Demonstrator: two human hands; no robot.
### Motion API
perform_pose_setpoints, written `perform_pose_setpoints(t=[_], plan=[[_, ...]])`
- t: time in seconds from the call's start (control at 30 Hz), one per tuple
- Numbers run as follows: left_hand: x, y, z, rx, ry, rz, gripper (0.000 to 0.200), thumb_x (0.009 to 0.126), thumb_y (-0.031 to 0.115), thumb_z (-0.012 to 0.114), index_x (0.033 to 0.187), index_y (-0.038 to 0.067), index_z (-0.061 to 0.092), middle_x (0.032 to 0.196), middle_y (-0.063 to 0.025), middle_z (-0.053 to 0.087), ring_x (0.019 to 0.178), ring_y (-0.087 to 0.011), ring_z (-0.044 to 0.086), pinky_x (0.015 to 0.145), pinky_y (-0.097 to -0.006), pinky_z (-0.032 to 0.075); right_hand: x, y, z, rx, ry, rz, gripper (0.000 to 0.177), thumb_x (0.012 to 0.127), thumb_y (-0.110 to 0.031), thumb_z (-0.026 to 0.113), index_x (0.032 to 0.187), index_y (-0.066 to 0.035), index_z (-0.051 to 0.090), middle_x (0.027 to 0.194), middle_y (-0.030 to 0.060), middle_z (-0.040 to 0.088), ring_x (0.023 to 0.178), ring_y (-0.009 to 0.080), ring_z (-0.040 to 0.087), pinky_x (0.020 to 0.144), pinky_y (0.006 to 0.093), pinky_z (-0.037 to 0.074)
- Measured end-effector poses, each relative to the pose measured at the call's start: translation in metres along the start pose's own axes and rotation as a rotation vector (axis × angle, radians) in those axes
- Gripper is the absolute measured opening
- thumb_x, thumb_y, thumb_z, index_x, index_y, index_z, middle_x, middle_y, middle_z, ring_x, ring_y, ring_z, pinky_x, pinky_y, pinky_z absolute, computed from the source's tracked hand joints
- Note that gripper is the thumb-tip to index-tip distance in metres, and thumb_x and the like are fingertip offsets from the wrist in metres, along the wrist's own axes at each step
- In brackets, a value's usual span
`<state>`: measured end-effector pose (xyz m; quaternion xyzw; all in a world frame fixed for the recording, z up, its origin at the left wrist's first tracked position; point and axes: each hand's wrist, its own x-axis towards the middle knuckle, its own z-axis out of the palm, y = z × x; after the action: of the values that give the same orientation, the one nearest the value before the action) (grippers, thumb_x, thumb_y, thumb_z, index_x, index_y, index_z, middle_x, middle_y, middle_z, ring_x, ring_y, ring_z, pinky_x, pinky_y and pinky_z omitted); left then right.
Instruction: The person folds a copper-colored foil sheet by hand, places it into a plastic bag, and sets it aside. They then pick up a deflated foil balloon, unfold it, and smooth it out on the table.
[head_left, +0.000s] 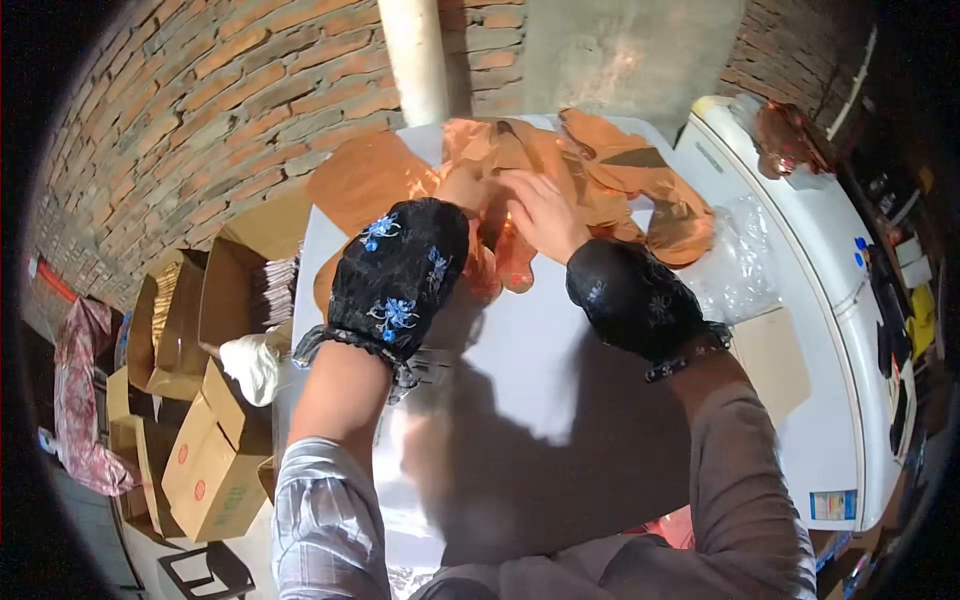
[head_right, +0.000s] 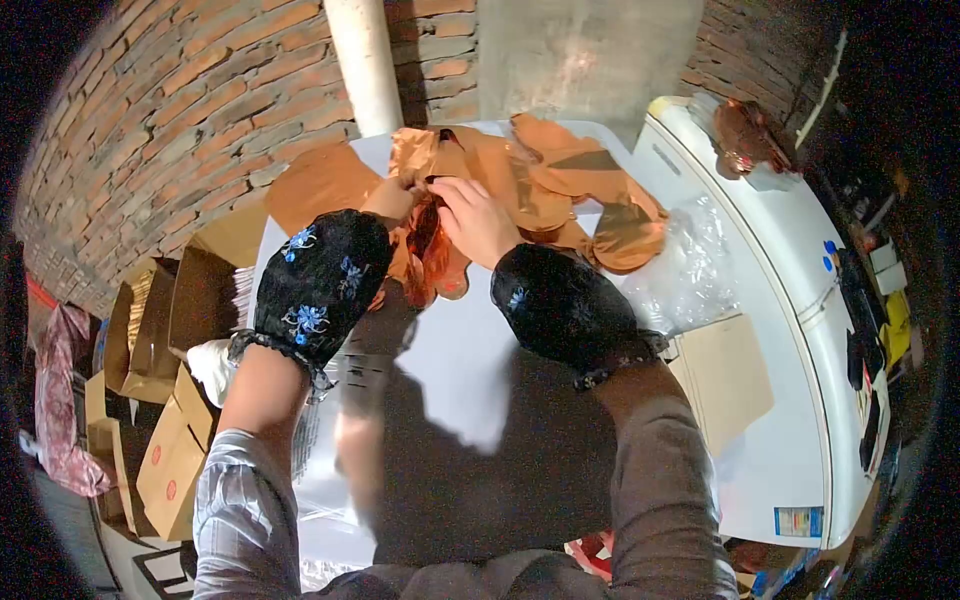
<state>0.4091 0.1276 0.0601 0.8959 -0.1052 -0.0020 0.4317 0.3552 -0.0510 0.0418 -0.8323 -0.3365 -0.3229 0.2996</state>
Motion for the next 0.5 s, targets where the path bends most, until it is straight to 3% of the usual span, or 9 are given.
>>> perform_pose_setpoints(t=[0.07,0.17,0.2,0.3,0.37,0.4,0.43,0.5], plan=[[-0.001,-0.005,-0.005,0.137,0.087,0.107,0.035,0.097,0.029,0.057,0.108,-0.003,0.064,0.086,-0.0167,0.068,0.081,-0.0252,0.065,0.076,-0.0383,0.05,-0.003,0.001,0.009,-0.045,-0.064,-0.028,0.032,0.091,-0.015,0.058,0.12,-0.001,0.057,0.122,0.0165,0.06,0.113,0.0332,0.056,0.099,0.0404,0.046],[0.002,0.002,-0.01,0.034,0.106,-0.031,0.037,0.096,0.032,0.06,0.106,-0.003,0.065,0.088,-0.0177,0.069,0.084,-0.0253,0.066,0.077,-0.0383,0.049,0.001,0.007,0.026,-0.131,-0.06,-0.059,0.031,0.091,-0.016,0.057,0.116,0.002,0.061,0.119,0.018,0.06,0.116,0.0338,0.055,0.101,0.0413,0.045],[-0.002,0.002,-0.008,0.038,0.209,0.083,0.037,0.096,0.032,0.06,0.107,-0.003,0.065,0.088,-0.0191,0.069,0.084,-0.0265,0.066,0.078,-0.0388,0.05,0.001,0.01,0.03,-0.227,-0.156,-0.07,0.03,0.089,-0.015,0.057,0.113,0.001,0.062,0.118,0.0193,0.06,0.115,0.035,0.055,0.1,0.0418,0.045],[-0.007,0.013,-0.013,0.046,0.264,0.217,0.037,0.095,0.033,0.06,0.108,-0.002,0.063,0.09,-0.0206,0.069,0.084,-0.0295,0.066,0.078,-0.039,0.05,0.01,0.009,0.032,-0.485,-0.412,-0.055,0.027,0.082,-0.015,0.059,0.102,0.0,0.066,0.113,0.0216,0.06,0.11,0.0373,0.055,0.096,0.0434,0.045],[-0.009,0.02,-0.014,0.068,0.31,0.188,0.032,0.096,0.03,0.058,0.106,0.0,0.061,0.093,-0.0219,0.067,0.09,-0.0362,0.065,0.081,-0.0405,0.049,0.019,-0.006,0.029,-0.601,-0.559,0.021,0.024,0.078,-0.017,0.062,0.093,-0.001,0.069,0.106,0.0211,0.061,0.102,0.0371,0.056,0.09,0.0445,0.046],[-0.011,0.023,-0.016,0.114,0.357,0.218,0.031,0.096,0.028,0.057,0.107,0.0,0.06,0.096,-0.0223,0.066,0.092,-0.0386,0.064,0.082,-0.0416,0.049,0.016,0.001,0.039,-0.514,-0.359,-0.069,0.021,0.078,-0.022,0.063,0.085,-0.003,0.069,0.097,0.0184,0.063,0.095,0.0356,0.055,0.083,0.0454,0.045],[-0.012,0.027,-0.018,0.16,0.402,0.254,0.03,0.096,0.027,0.056,0.108,0.0,0.06,0.098,-0.0226,0.065,0.095,-0.0409,0.062,0.084,-0.0427,0.049,0.016,0.009,0.046,-0.492,-0.48,0.018,0.031,0.081,-0.027,0.063,0.093,-0.001,0.075,0.1,0.0171,0.067,0.108,0.0337,0.055,0.094,0.0427,0.044],[-0.018,0.036,-0.022,0.179,0.517,0.37,0.027,0.096,0.025,0.054,0.108,0.001,0.057,0.104,-0.0233,0.063,0.097,-0.0448,0.06,0.086,-0.0454,0.049,0.021,-0.001,0.045,-0.463,-0.476,0.131,0.031,0.084,-0.028,0.061,0.096,-0.003,0.075,0.103,0.0161,0.068,0.108,0.0341,0.055,0.093,0.0425,0.044]])
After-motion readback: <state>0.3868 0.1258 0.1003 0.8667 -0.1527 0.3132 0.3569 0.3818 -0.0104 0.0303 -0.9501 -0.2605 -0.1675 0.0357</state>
